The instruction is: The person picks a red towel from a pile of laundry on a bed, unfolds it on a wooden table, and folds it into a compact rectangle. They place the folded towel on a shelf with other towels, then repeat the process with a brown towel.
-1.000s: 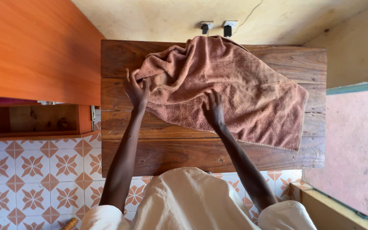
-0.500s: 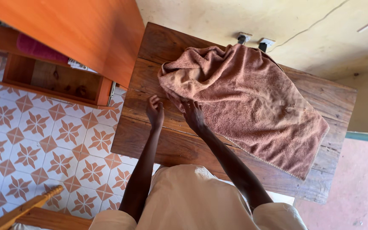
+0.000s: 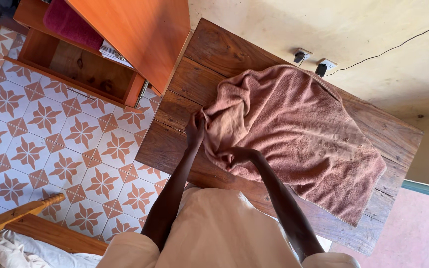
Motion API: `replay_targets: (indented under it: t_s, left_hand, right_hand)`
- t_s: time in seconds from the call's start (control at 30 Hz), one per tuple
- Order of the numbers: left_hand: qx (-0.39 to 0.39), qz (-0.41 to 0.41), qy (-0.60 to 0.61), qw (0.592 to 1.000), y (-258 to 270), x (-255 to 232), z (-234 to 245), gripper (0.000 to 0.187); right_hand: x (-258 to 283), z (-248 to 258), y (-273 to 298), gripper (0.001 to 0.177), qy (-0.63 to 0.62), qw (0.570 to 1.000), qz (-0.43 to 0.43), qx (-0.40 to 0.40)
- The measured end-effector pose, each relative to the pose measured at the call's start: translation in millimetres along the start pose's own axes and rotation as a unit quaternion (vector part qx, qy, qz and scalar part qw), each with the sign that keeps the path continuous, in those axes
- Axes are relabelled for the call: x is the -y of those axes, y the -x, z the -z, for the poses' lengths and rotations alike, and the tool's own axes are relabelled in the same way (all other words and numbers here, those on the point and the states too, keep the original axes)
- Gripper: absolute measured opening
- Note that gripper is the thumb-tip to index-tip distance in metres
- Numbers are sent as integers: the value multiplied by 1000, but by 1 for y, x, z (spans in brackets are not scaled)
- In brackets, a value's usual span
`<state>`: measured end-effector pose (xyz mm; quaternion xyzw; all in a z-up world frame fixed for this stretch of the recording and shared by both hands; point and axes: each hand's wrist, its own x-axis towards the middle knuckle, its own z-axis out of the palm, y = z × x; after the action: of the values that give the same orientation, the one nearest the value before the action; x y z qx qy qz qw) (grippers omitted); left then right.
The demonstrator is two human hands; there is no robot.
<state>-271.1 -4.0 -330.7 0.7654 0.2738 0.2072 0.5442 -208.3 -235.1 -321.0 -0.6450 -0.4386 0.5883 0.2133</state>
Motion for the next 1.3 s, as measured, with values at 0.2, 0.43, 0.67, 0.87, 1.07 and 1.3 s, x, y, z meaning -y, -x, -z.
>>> replay_targets:
  t_s: [0.2, 0.43, 0.67, 0.87, 1.07, 1.3]
  left_hand:
    - [141, 63, -19, 988, -5, -5, -2, 44]
    - [80, 245, 251, 933, 3, 19, 21, 38]
    - [-132, 174, 257, 942, 8, -3, 72, 31]
    - [-232, 235, 386, 861, 15, 17, 100, 34]
    - [-163, 173, 387, 891, 10, 42, 96, 42]
    - [-52, 134, 145, 979, 2, -4, 115, 39]
  right_hand:
    - [-2, -6, 0, 78, -49, 994, -8, 99]
    - [52, 63, 16, 51, -134, 987, -32, -84]
    - [66, 164, -37, 32, 63, 880, 94, -461]
    - [58, 171, -81, 50, 207, 847, 165, -460]
    - [48, 158, -109, 33, 222, 897, 40, -380]
    - [31, 163, -64, 15, 4, 807, -117, -578]
